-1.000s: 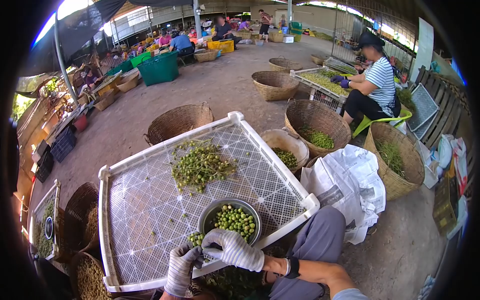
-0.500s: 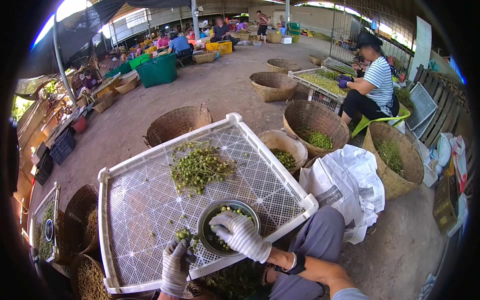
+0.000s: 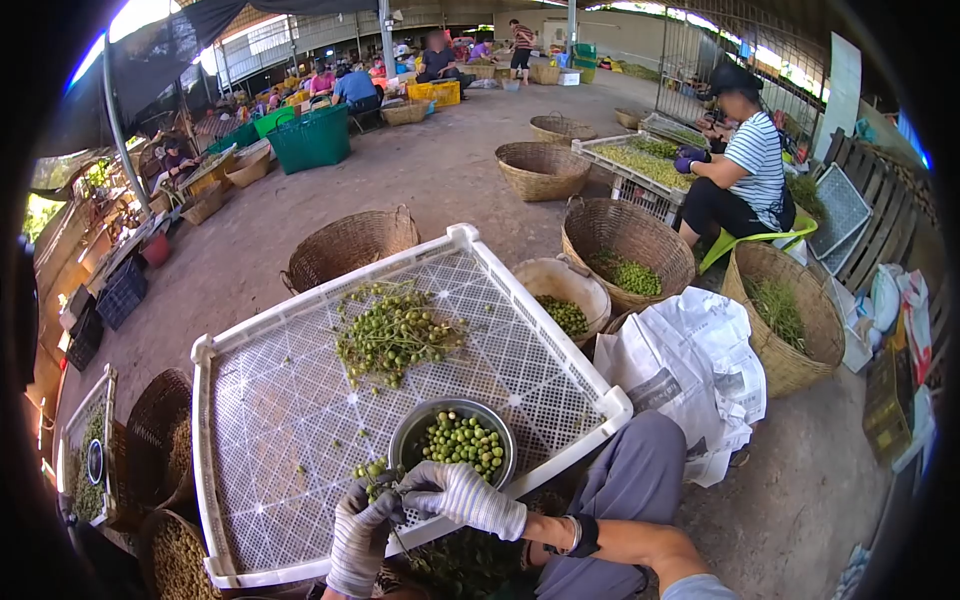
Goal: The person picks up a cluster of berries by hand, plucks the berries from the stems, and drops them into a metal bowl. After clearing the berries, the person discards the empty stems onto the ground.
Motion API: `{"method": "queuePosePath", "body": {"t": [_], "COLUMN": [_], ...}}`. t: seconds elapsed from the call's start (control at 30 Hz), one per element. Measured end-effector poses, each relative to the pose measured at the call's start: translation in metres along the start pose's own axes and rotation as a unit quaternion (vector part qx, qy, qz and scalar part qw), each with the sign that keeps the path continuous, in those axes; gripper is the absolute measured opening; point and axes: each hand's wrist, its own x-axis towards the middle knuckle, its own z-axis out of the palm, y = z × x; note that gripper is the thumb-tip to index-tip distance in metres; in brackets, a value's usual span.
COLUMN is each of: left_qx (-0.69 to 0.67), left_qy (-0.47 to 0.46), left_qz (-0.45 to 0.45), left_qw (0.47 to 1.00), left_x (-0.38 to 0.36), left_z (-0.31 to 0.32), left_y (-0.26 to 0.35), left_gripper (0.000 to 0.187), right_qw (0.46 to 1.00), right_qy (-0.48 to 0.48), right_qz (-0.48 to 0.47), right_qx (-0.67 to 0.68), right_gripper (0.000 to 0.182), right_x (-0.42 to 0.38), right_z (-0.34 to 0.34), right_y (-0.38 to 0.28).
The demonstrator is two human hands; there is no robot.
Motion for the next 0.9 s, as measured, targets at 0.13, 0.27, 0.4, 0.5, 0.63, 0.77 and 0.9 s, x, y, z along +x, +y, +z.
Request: {"method": "queuePosePath", "body": {"t": [0.13,0.27,0.4,0.5,0.63,0.77,0.9], "left_qx": [-0.003,-0.002,0.005,0.011,0.025,0.033,0.03], "left_qy": [0.018,0.027,0.042,0.076,-0.006,-0.041,-0.056], "left_qz": [0.007,0.024,0.036,0.027,0.017,0.023,0.013], "left_qw": [1.0,0.999,0.998,0.997,1.0,0.998,0.998], "left_x": [0.002,0.003,0.009,0.006,0.007,0.004,0.006], "left_z": [-0.005,-0.008,-0.018,-0.013,-0.013,-0.008,-0.01], "left_y": [-0.003,-0.007,-0.009,-0.001,0.003,0.002,-0.001], "left_gripper": [0.03,0.027,0.026,0.024,0.048,0.056,0.058], "right_qw": [0.997,0.991,0.985,0.967,0.834,0.908,0.839], "right_qy": [0.042,0.081,0.129,0.173,0.222,0.164,0.103], "right_qz": [-0.054,-0.108,-0.115,-0.158,-0.27,-0.239,-0.347], "right_qx": [-0.034,-0.005,0.004,-0.102,-0.427,-0.301,-0.406], "right_gripper": [0.021,0.02,0.017,0.018,0.029,0.025,0.026], "right_x": [-0.002,-0.006,-0.009,-0.002,0.011,0.006,0.006], "right_z": [0.005,0.014,0.012,-0.005,-0.027,-0.016,-0.003], "right_y": [0.004,0.001,-0.01,-0.016,-0.027,-0.027,-0.023]}}
